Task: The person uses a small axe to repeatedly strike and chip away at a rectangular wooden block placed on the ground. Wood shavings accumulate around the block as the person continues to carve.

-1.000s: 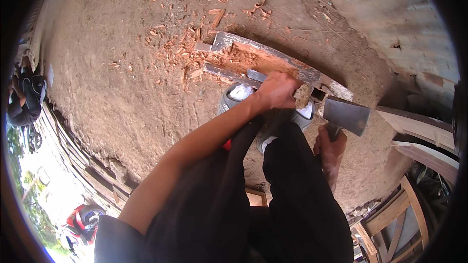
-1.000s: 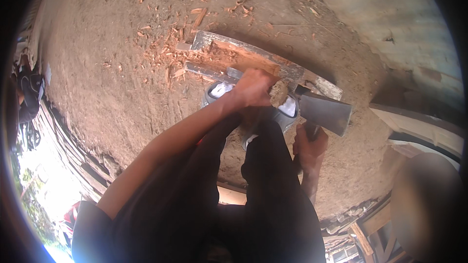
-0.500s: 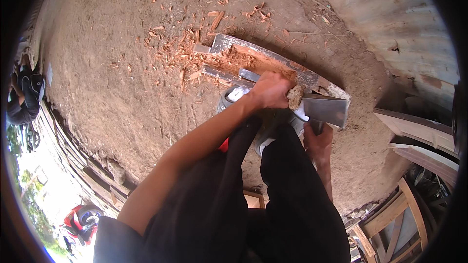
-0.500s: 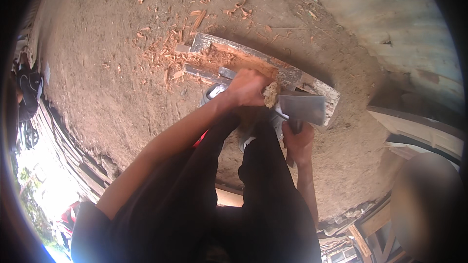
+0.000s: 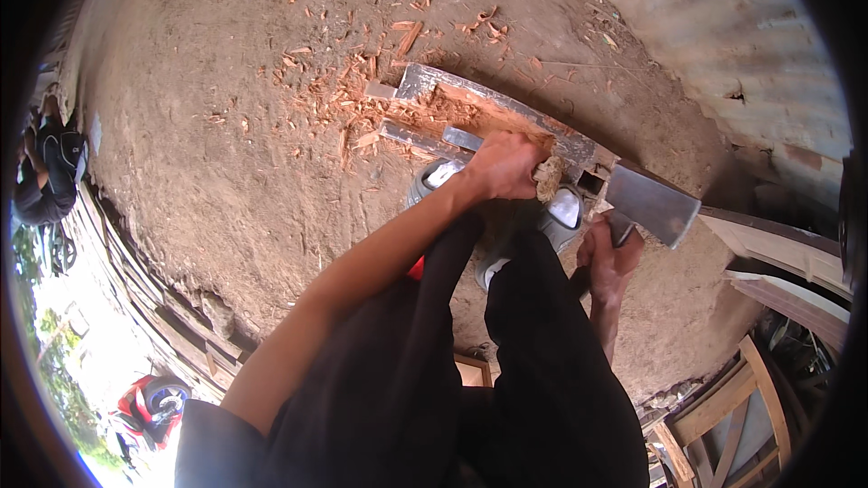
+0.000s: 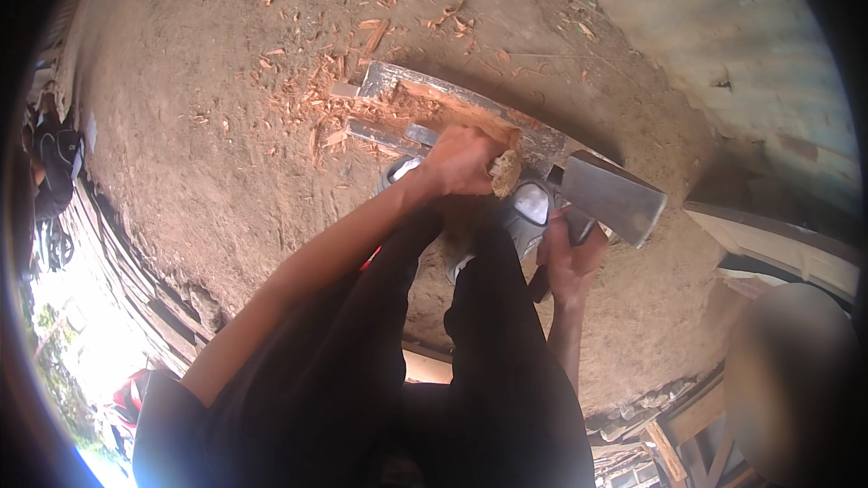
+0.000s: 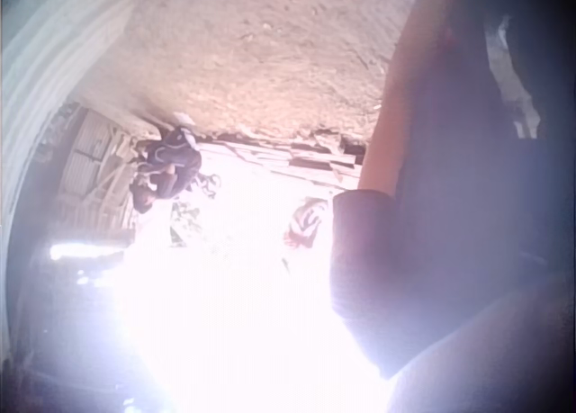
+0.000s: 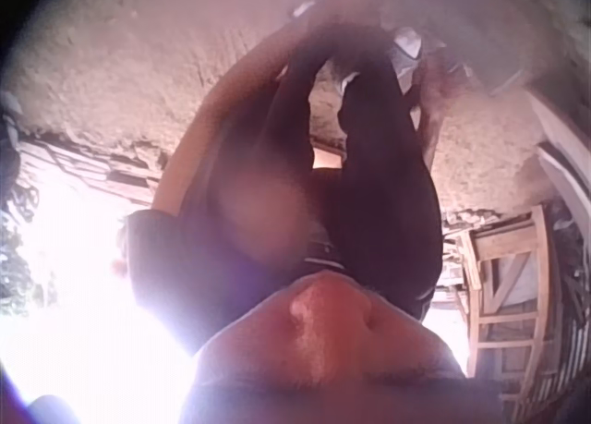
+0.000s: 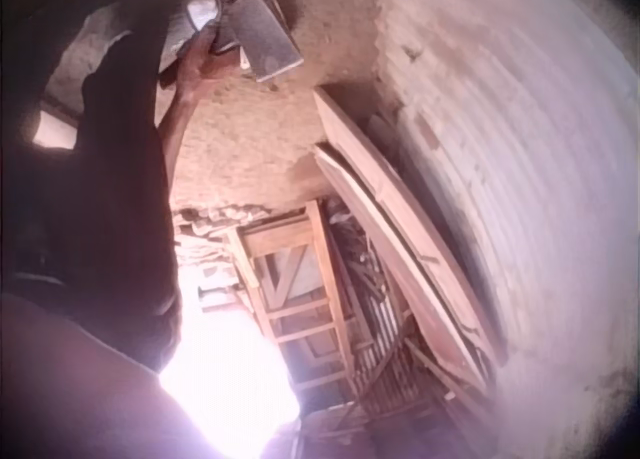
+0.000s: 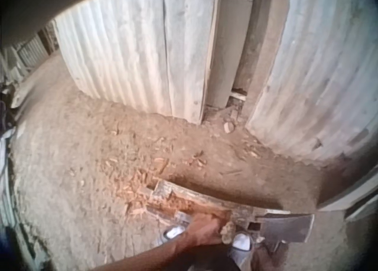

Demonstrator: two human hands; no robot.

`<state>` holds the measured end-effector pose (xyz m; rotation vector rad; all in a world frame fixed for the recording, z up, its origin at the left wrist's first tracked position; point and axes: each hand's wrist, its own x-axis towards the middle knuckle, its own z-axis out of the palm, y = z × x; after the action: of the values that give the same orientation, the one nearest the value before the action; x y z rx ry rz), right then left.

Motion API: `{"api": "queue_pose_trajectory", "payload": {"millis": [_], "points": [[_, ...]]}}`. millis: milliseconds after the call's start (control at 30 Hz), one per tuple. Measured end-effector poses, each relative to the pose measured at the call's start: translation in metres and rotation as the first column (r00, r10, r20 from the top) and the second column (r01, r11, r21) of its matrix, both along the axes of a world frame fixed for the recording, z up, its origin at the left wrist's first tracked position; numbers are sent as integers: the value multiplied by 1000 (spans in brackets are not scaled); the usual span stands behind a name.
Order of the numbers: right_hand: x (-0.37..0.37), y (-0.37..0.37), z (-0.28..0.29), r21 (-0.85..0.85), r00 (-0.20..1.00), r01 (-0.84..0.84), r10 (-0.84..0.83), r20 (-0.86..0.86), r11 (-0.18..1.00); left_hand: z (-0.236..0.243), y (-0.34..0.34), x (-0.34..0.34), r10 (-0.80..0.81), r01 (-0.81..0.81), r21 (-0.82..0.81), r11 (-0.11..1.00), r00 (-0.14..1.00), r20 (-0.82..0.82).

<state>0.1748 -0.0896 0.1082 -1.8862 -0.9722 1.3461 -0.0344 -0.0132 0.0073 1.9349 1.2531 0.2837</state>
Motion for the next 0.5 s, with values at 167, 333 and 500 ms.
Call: {"api": "queue_pose_trajectory", "payload": {"millis": [167, 333, 500], "points": [[-2, -10, -43, 181, 811, -452, 318, 491, 873, 0, -3, -2, -51, 51, -4, 999, 998, -30], [-23, -7, -15, 5, 851, -428, 401, 339, 904, -15, -7, -14, -36, 43, 65, 997, 994, -105], [-4, -6, 8, -202, 966, -171, 204, 159, 964, -5, -7, -6, 128, -147, 177, 973, 985, 114]]}}
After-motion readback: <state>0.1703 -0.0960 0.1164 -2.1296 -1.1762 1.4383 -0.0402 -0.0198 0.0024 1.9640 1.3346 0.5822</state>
